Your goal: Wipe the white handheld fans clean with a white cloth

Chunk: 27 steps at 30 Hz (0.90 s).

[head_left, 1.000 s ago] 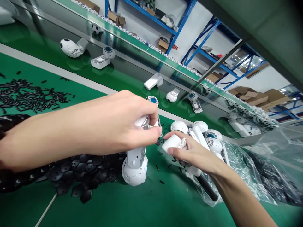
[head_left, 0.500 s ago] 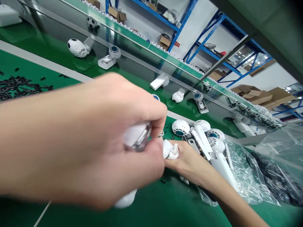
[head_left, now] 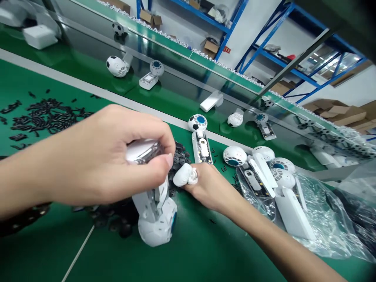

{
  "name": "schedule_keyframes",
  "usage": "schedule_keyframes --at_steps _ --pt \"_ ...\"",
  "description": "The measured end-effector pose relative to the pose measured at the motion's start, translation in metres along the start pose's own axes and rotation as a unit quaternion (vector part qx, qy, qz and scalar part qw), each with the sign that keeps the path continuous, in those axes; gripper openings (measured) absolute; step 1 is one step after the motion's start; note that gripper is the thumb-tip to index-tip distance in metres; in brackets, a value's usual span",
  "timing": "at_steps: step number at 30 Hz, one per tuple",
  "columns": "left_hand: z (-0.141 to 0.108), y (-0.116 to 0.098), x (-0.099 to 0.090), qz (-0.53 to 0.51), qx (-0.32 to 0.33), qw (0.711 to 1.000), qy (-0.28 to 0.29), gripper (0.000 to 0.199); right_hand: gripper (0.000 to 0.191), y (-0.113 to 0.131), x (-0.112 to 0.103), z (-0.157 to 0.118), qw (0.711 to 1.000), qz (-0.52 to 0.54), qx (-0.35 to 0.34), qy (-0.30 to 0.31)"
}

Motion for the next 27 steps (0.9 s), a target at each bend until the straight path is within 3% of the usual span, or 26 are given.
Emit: schedule_keyframes --at_steps 5,7,10,14,17,19,27 --pt "0.000 0.006 0.004 -0.022 0.057 0.998 0.005 0.020 0.023 0.021 -0.024 -0.034 0.999 -0.007 0.007 -0.053" --pt "0.000 0.003 0.003 -0.042 0.077 0.996 0.004 0.019 0.018 0.042 -0.026 -0.050 0.997 -0.001 -0.047 -0.057" --pt "0.003 0.002 0.001 -0.071 0.094 0.993 -0.006 0.018 0.013 0.084 -0.014 -0.073 0.979 -0.041 -0.191 -0.049" --pt "0.007 0.006 0.002 -0.089 0.098 0.991 -0.011 0.016 0.023 0.118 0.008 -0.089 0.925 -0.235 -0.289 -0.075" --pt "0.009 0.007 0.003 -0.093 0.102 0.990 -0.012 0.016 0.030 0.129 0.030 -0.088 0.863 -0.380 -0.329 -0.046" --pt "0.009 0.007 0.003 -0.096 0.099 0.990 -0.012 0.017 0.032 0.132 0.037 -0.086 0.840 -0.415 -0.350 -0.031" --pt "0.006 0.009 0.004 -0.092 0.071 0.993 -0.018 0.019 0.035 0.139 0.033 -0.079 0.843 -0.414 -0.340 -0.044"
Point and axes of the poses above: each hand's wrist, its own z-axis towards the middle knuckle, its own x-axis out of the palm, y = z × x, the point moved 10 cm from there along z, towards the middle knuckle, and after that the axes turned 12 degrees about y, right-handed, at the moved point
